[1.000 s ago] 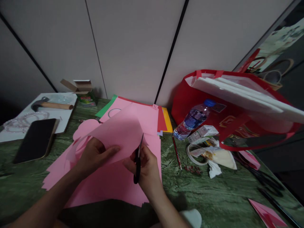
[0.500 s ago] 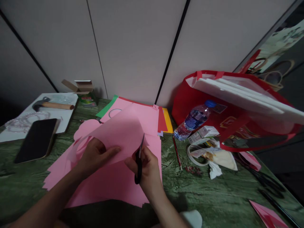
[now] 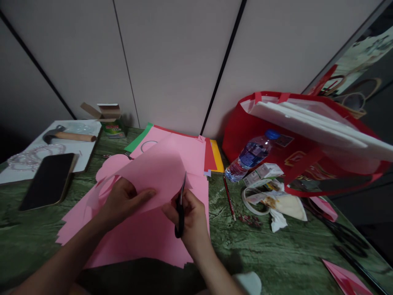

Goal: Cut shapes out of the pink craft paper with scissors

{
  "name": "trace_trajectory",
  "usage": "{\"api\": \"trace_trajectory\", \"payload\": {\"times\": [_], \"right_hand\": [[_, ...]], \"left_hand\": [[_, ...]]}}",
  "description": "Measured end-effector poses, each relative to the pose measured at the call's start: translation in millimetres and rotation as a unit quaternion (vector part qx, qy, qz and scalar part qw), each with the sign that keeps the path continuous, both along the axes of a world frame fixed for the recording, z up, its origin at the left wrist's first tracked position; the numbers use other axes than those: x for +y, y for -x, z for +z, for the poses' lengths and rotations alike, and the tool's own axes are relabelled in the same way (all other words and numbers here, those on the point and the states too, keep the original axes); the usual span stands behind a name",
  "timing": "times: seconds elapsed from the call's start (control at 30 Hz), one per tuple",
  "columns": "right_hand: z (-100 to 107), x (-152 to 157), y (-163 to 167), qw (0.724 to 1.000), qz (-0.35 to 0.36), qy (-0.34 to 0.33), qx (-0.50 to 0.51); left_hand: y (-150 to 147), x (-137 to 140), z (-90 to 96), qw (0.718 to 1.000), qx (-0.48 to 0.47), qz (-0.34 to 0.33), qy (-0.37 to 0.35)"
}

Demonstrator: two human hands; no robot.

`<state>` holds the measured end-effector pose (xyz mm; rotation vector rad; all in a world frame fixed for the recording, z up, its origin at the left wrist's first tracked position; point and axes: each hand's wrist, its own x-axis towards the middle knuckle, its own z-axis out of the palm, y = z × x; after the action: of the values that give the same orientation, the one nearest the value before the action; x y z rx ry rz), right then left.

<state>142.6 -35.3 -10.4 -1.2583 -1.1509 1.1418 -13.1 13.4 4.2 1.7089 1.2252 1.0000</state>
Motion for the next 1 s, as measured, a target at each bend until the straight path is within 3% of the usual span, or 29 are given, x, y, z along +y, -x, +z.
{"api": "trace_trajectory", "payload": {"times": [0.63, 0.8, 1.0], "right_hand": [[1.0, -1.0, 1.6, 1.000, -0.007, 0.014, -0.007], [3.4, -1.3, 2.7, 1.000, -0.006, 0.023, 0.005], [5.0, -1.1, 4.7, 0.999, -0.006, 0.021, 0.028]], "left_hand": [[2.7, 1.3, -1.3, 1.000, -0.005, 0.020, 0.008], [5.6, 2.8, -5.7, 0.998, -0.035, 0.051, 0.029], [7.4, 3.5, -3.9, 0.993, -0.107, 0.012, 0.046]]}}
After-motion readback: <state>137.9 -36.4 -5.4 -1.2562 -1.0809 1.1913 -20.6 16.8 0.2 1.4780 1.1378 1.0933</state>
